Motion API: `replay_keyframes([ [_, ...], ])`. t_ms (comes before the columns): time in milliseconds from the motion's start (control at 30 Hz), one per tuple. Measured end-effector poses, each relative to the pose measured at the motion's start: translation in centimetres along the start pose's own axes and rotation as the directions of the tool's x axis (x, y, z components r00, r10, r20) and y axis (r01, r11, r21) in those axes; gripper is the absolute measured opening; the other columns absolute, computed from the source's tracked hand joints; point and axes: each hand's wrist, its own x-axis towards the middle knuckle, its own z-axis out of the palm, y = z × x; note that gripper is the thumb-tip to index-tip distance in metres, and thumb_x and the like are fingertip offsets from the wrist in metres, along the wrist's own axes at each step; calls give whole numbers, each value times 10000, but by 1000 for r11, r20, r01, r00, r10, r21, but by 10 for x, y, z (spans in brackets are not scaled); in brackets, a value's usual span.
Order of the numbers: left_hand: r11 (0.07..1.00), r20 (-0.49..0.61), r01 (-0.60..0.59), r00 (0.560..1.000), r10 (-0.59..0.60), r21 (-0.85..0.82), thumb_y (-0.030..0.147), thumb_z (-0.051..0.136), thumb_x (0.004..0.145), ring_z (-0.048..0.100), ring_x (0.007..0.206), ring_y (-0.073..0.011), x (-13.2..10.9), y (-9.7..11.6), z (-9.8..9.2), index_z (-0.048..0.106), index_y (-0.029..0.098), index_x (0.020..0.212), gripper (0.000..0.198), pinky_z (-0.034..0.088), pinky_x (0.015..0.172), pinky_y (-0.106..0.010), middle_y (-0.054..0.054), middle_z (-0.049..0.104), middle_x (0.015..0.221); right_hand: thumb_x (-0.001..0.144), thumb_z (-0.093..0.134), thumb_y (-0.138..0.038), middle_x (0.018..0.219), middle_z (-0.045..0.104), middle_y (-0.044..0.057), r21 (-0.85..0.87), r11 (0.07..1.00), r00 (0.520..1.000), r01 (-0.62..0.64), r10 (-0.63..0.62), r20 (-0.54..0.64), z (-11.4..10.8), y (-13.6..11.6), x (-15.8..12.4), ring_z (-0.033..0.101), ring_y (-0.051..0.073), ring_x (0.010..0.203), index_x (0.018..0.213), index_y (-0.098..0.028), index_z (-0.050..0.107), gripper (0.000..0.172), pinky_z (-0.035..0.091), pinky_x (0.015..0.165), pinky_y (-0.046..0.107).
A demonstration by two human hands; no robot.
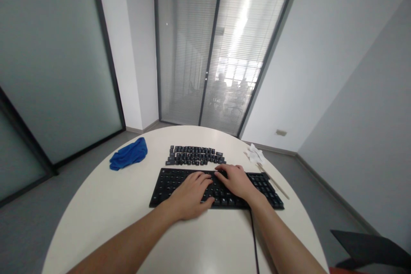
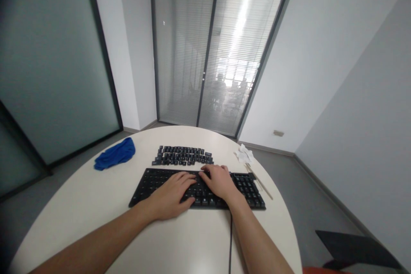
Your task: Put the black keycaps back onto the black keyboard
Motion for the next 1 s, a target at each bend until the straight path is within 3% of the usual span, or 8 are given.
replay_keyframes([
  [200,1000,-19,8,1000,-8,7,392,591,883,469,1251,-296,0,0,0,568,202,1270,432,249,1154,-517,-93,586,1304,909,569,-260,965,735,41,-174,983,995,-51,35,-92,-1,-12,27,656,206,932,1015,-231,692,165,389,832,321],
  [533,1000,-16,12,1000,-12,7,386,597,878,479,1218,-297,0,1,-2,579,194,1254,423,327,1109,-493,-93,593,1272,842,625,-240,1070,717,74,-280,959,997,-42,23,-69,20,-20,57,627,238,1035,1075,-226,700,245,361,890,346],
  [767,1000,-16,11,1000,-11,-16,381,587,880,472,1228,-296,-1,2,-5,579,197,1245,409,322,1114,-496,-93,588,1281,885,596,-247,1062,720,71,-283,959,999,-26,15,-41,22,-24,59,633,226,1036,1050,-245,724,208,368,901,340],
  [1000,991,-8,67,998,-68,-112,275,568,862,471,1252,-289,1,-1,-5,511,167,1312,466,322,1133,-471,-116,567,1322,924,572,-262,1102,706,84,-237,972,997,6,-23,-69,-2,-25,38,629,238,1051,1063,-232,717,203,402,881,348],
])
